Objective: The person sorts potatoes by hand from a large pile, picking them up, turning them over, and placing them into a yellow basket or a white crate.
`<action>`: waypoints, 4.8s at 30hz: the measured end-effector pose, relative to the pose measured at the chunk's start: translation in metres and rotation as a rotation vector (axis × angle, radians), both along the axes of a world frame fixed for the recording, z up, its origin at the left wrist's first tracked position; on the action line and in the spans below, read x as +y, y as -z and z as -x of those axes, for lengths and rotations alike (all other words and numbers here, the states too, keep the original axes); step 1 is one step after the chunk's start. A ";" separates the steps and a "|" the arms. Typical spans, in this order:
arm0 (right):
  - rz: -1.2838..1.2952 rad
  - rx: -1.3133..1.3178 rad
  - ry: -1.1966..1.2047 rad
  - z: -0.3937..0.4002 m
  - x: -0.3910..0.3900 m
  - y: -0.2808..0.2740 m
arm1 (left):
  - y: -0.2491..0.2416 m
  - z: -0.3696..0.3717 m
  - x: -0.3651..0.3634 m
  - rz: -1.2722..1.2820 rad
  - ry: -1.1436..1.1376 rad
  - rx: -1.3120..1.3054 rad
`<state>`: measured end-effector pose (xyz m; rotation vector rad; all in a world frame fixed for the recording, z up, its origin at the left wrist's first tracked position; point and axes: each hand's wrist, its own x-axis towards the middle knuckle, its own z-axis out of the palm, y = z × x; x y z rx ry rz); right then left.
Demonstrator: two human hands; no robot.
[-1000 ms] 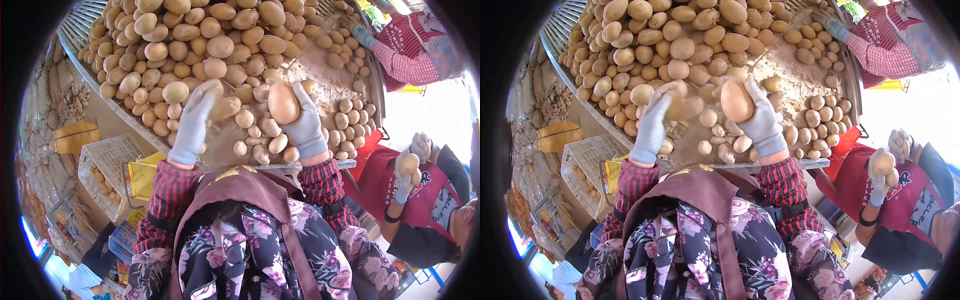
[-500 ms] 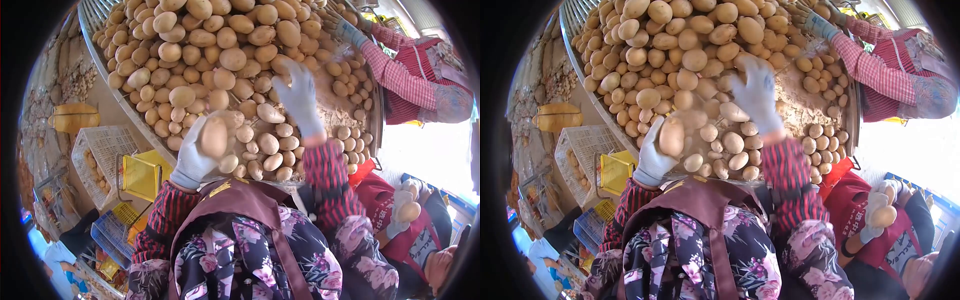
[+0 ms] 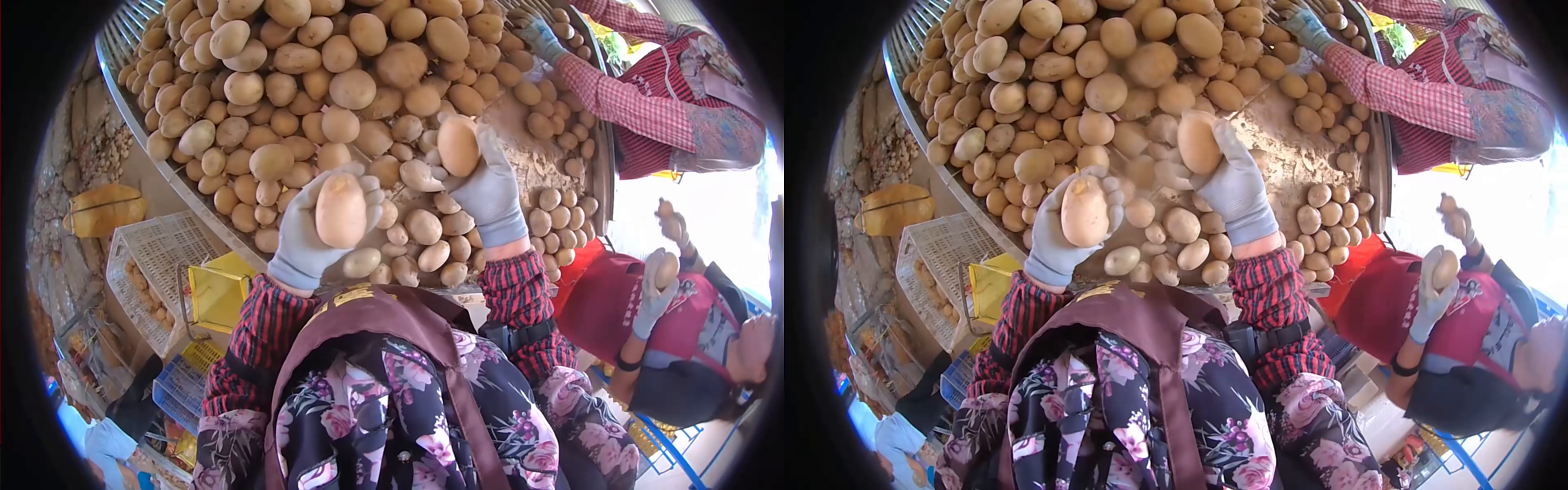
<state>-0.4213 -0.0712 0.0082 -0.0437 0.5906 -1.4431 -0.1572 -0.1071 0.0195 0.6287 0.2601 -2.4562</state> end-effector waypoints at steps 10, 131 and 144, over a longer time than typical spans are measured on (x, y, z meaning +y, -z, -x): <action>0.156 1.135 -0.041 -0.048 -0.003 -0.017 | -0.009 0.004 -0.022 0.188 0.028 0.188; 0.256 0.743 -0.033 -0.079 -0.092 -0.035 | 0.041 -0.006 -0.100 1.820 0.043 -1.687; 0.167 0.537 -0.074 -0.072 -0.008 -0.073 | -0.029 -0.031 -0.002 1.441 0.111 -0.813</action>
